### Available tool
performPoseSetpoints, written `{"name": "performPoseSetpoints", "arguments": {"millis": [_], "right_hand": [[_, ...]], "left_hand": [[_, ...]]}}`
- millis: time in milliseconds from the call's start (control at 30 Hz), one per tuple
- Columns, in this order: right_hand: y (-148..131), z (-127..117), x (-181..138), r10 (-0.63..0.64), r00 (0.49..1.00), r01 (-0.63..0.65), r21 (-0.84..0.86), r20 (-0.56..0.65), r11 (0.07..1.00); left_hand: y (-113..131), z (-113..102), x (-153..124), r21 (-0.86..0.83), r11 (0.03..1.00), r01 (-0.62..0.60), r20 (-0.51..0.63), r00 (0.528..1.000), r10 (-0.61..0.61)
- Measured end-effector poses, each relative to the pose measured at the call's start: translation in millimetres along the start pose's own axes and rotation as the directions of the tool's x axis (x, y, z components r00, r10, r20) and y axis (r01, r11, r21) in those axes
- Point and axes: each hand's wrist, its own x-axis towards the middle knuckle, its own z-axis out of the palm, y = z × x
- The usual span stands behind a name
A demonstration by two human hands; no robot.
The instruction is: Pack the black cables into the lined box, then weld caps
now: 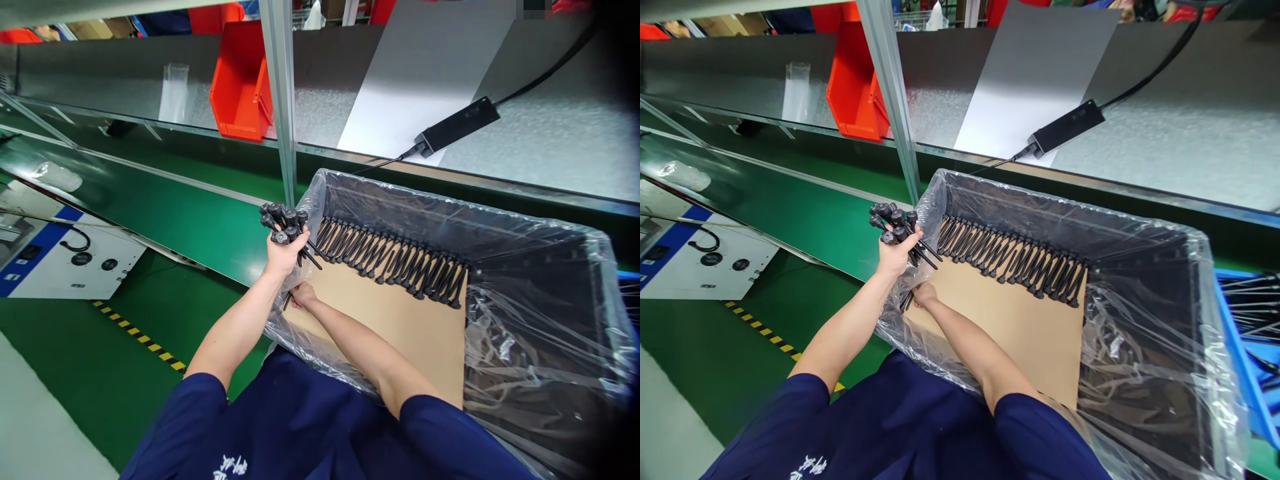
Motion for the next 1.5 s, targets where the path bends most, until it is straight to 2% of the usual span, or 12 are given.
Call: {"name": "performPoseSetpoints", "arguments": {"millis": [400,533,633,700,767,833,900,1067,1167,1267,1400,1500], "right_hand": [[-5,-7,-13,-0.039,0.998,0.043,-0.072,0.057,0.996],[6,-40,-30,-0.053,0.996,0.059,-0.074,0.075,0.996],[11,-87,-47,-0.095,0.991,0.100,0.053,-0.091,0.994],[3,-117,-63,-0.211,0.925,0.284,0.208,-0.315,0.936],[-12,-135,-81,-0.352,0.822,0.522,0.345,-0.448,0.780],[-30,-138,-97,-0.473,0.757,0.649,0.443,-0.450,0.618],[-45,-130,-109,-0.515,0.733,0.680,0.490,-0.444,0.545],[-52,-116,-111,-0.473,0.770,0.638,0.532,-0.430,0.556],[-42,-130,-96,-0.433,0.789,0.610,0.642,-0.437,0.464],[-25,-142,-70,-0.268,0.816,0.578,0.710,-0.512,0.403],[5,-121,-36,0.020,0.942,0.209,0.629,-0.336,0.749],[21,-82,-20,0.118,0.971,0.016,0.544,-0.209,0.839]], "left_hand": [[-1,-2,0,0.100,0.994,-0.031,-0.052,0.998,0.036],[0,-4,-2,0.077,0.997,0.008,-0.054,0.999,-0.003],[3,-3,-4,-0.010,0.996,0.085,0.009,0.996,-0.085],[5,0,-5,-0.064,0.987,0.148,0.053,0.988,-0.145],[6,4,-7,-0.088,0.971,0.222,0.093,0.972,-0.214],[5,7,-10,-0.071,0.957,0.282,0.119,0.955,-0.272],[3,9,-13,-0.032,0.953,0.301,0.125,0.947,-0.295],[-6,8,-18,0.091,0.949,0.302,0.142,0.939,-0.313],[-6,7,-18,0.132,0.952,0.275,0.156,0.943,-0.294],[-3,8,-16,0.110,0.967,0.230,0.110,0.964,-0.242],[-2,10,-15,0.146,0.978,0.150,0.089,0.982,-0.164],[-4,10,-16,0.196,0.971,0.137,0.072,0.985,-0.154]]}}
